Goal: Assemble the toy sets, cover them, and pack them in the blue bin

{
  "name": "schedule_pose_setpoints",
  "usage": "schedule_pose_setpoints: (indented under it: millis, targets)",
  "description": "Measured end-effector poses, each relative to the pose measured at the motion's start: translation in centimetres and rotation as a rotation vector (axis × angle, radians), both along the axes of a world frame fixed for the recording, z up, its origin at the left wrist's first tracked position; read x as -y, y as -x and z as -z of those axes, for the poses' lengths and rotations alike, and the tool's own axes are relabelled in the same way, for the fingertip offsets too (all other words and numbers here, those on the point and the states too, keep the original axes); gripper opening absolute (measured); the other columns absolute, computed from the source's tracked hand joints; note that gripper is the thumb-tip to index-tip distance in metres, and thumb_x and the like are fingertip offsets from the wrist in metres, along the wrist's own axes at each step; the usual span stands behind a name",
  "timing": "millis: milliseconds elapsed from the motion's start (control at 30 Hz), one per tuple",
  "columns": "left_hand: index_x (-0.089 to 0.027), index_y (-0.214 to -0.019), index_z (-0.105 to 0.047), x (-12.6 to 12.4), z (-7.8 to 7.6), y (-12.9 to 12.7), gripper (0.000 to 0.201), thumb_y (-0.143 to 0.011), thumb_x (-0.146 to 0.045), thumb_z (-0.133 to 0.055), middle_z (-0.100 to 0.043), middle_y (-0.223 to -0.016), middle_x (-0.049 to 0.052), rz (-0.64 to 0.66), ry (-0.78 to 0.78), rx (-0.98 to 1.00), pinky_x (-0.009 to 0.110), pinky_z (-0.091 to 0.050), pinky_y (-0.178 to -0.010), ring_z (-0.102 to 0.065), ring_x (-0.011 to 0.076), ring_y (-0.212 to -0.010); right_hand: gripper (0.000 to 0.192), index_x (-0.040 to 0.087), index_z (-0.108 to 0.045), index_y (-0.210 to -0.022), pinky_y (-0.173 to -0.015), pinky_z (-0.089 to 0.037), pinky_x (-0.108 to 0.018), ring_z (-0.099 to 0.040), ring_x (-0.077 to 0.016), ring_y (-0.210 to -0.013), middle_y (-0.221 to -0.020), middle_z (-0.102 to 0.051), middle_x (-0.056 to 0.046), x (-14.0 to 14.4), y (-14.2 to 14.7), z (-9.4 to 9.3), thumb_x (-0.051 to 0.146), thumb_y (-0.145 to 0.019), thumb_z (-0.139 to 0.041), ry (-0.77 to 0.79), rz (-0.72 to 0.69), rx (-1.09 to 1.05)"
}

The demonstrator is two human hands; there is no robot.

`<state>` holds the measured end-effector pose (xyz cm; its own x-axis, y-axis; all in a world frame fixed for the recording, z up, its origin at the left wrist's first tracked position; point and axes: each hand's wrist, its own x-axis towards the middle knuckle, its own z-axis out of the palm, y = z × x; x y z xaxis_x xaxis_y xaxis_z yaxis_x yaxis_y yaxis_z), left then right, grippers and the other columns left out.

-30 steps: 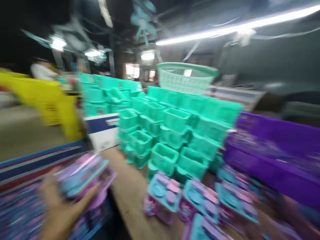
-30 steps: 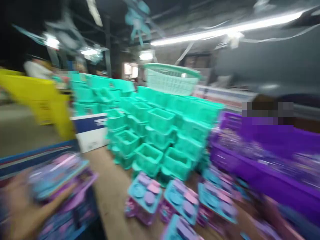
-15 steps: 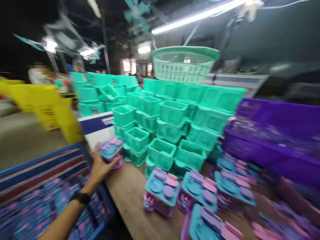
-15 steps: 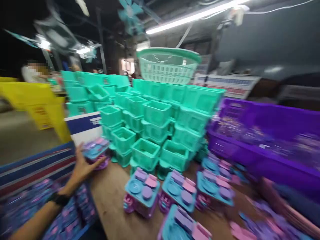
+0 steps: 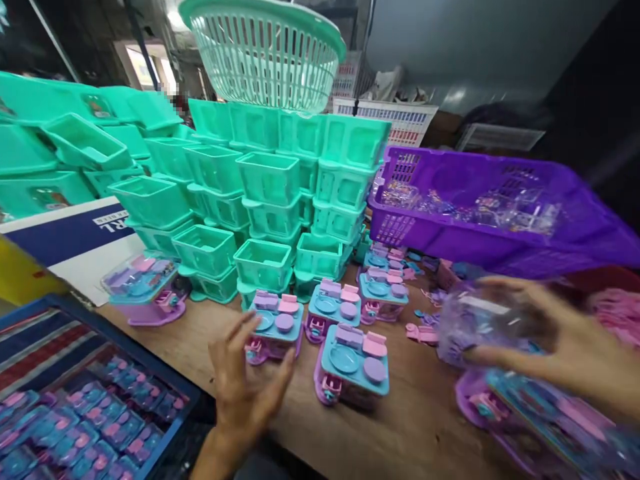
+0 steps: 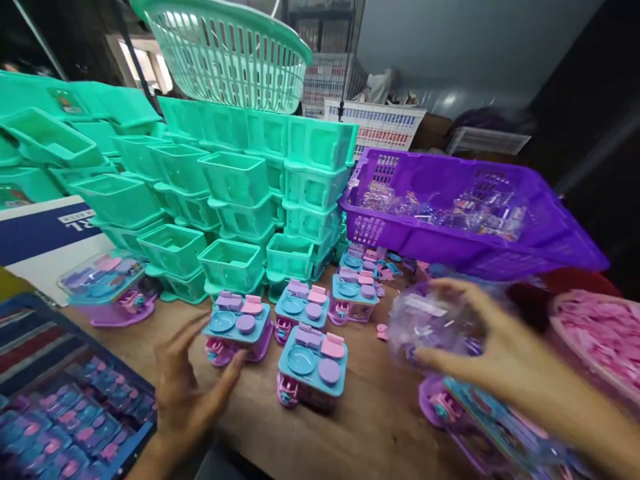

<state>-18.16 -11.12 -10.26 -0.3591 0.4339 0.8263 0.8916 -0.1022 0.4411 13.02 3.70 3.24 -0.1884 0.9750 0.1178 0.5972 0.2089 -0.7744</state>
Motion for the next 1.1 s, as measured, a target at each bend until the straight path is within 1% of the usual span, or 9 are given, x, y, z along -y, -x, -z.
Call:
schedule_pose_setpoints:
  millis: [67, 167, 267, 400, 600, 733, 867, 967, 1100]
  targets:
    - [-0.022, -0.142, -0.048, -0.1, -0.7, -4.1, 0.054, -0.093, -0.027, -0.070, -0.062, -0.124, 0.009, 0.256, -0.013, 0.022, 0.036, -0.052, -0.106, -0.060, 0.0236, -0.121, 0.077, 0.032, -0.063, -0.124, -0.108, -0.045, -0.044, -0.059, -0.0365, -0.124, -0.132, -0.066, -0.006, 1.2, 1.1, 2.0, 0.049, -0.056, -0.094, 0.011, -0.051, 0.015]
    - [-0.016, -0.154, -0.030, -0.9, -1.8, -10.2, 0.088, -0.089, -0.056, -0.073, -0.054, -0.143, 0.018, 0.528, 0.162, 0.104, 0.044, -0.050, -0.112, -0.052, 0.0309, -0.137, 0.080, 0.030, -0.055, -0.128, -0.109, -0.048, -0.043, -0.057, -0.0334, -0.130, -0.139, -0.062, -0.008, 3.1, 2.1, 5.3, 0.054, -0.061, -0.090, 0.132, -0.103, -0.177]
    - [-0.018, -0.155, -0.024, -2.2, -2.5, -13.9, 0.101, -0.080, -0.046, -0.085, -0.054, -0.144, 0.021, 0.568, 0.264, 0.123, 0.060, -0.049, -0.112, -0.049, 0.0397, -0.139, 0.083, 0.031, -0.048, -0.136, -0.103, -0.053, -0.041, -0.062, -0.0292, -0.125, -0.137, -0.064, -0.008, 5.1, 2.4, 6.5, 0.051, -0.066, -0.089, 0.307, -0.169, -0.417]
    - [-0.018, -0.155, -0.025, -2.5, -2.2, -14.6, 0.088, -0.086, -0.026, -0.079, -0.056, -0.142, 0.019, 0.583, 0.199, 0.213, 0.057, -0.053, -0.109, -0.057, 0.0349, -0.132, 0.077, 0.035, -0.045, -0.141, -0.100, -0.054, -0.044, -0.065, -0.0298, -0.122, -0.136, -0.065, -0.008, 5.6, 1.7, 5.9, 0.054, -0.076, -0.081, 0.291, -0.098, -0.540]
    - [-0.015, -0.153, -0.029, 0.0, 0.2, -13.5, 0.080, -0.085, -0.008, -0.070, -0.053, -0.146, 0.021, 0.720, -0.090, 0.234, 0.048, -0.049, -0.117, -0.051, 0.0304, -0.141, 0.073, 0.023, -0.056, -0.135, -0.114, -0.039, -0.062, -0.047, -0.0442, -0.138, -0.143, -0.051, -0.020, -0.1, 0.4, 11.1, 0.049, -0.070, -0.080, -0.360, -0.026, 0.224]
    - [-0.020, -0.150, -0.030, 1.2, 2.0, -13.4, 0.084, -0.080, -0.004, -0.072, -0.049, -0.148, 0.021, 0.785, -0.140, 0.473, 0.056, -0.047, -0.117, -0.049, 0.0347, -0.143, 0.054, 0.015, -0.062, -0.134, -0.107, -0.042, -0.070, -0.038, -0.0514, -0.144, -0.157, -0.038, -0.027, -1.6, 1.0, 15.0, 0.025, -0.081, -0.065, -0.450, -0.033, 0.556]
    - [-0.029, -0.148, -0.031, 2.0, 1.6, -13.3, 0.083, -0.082, -0.011, -0.077, -0.039, -0.153, 0.018, 0.846, -0.173, 0.664, 0.061, -0.049, -0.112, -0.053, 0.0382, -0.140, 0.040, 0.020, -0.069, -0.129, -0.115, -0.038, -0.065, -0.040, -0.0408, -0.148, -0.161, -0.044, -0.017, 1.1, 1.4, 12.0, 0.034, -0.097, -0.049, -0.480, -0.114, 0.297]
    - [-0.031, -0.148, -0.030, 2.2, 0.4, -13.1, 0.078, -0.087, -0.024, -0.079, -0.040, -0.153, 0.017, 0.855, -0.063, 0.884, 0.055, -0.053, -0.111, -0.056, 0.0351, -0.138, 0.044, 0.030, -0.069, -0.133, -0.121, -0.036, -0.057, -0.050, -0.0302, -0.144, -0.152, -0.058, -0.007, 4.9, 1.6, 7.5, 0.050, -0.103, -0.043, -0.224, -0.277, 0.081]
    - [-0.032, -0.148, -0.036, 2.1, 0.7, -13.0, 0.076, -0.086, -0.023, -0.079, -0.049, -0.148, 0.015, 0.723, -0.104, 0.713, 0.050, -0.052, -0.113, -0.055, 0.0330, -0.139, 0.057, 0.032, -0.063, -0.142, -0.121, -0.037, -0.057, -0.047, -0.0334, -0.145, -0.153, -0.057, -0.006, 9.2, 1.2, 5.3, 0.062, -0.094, -0.057, -0.003, -0.284, 0.058]
